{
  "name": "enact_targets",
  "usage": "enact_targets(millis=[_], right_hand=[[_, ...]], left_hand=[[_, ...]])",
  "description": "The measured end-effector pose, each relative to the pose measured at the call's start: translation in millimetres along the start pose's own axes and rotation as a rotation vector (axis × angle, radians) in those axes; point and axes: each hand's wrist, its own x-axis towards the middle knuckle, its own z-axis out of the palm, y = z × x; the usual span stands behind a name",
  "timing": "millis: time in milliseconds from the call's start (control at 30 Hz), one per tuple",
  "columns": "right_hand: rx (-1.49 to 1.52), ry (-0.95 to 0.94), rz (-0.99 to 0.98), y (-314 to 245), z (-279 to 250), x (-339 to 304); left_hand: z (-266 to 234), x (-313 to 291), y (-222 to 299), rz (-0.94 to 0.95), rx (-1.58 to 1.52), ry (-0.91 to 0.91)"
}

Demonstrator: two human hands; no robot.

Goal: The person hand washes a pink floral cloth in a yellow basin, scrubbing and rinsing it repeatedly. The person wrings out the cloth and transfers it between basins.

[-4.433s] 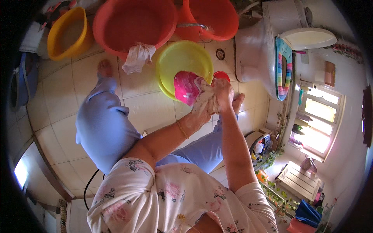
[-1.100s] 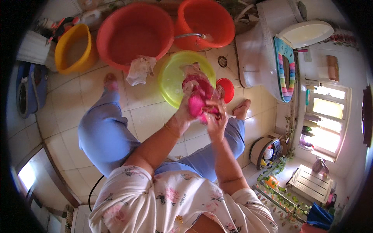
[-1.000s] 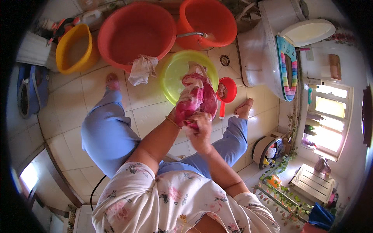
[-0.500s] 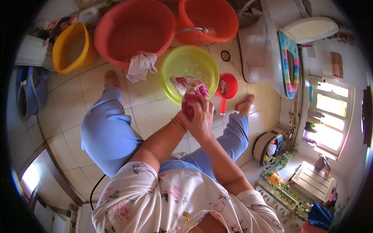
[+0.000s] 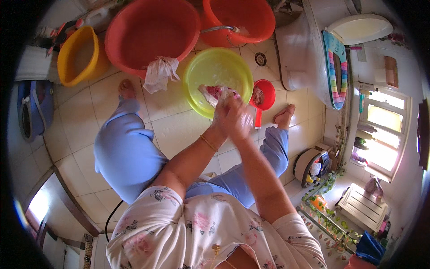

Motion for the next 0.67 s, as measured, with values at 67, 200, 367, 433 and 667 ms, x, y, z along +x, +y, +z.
enact_targets(millis=[67,200,367,433,667], right_hand=[[0.092,-0.049,0.224,33,-6,35],[0.321,0.155,-0.407,61,-2,20],[-0.086,0.222,-0.388,28,12,-38],[-0.158,0.064,-0.084,38,14,6],[1.582,-0.024,0.104,90,-64,49]], left_hand=[[12,3,-19,0.068,0.218,0.23],[17,0,-14,0.03,0.108,0.118],[23,-24,0,-0.119,0.006,-0.021],[22,-8,-7,-0.056,0.129,0.052],[50,4,3,0.122,-0.014,0.213]])
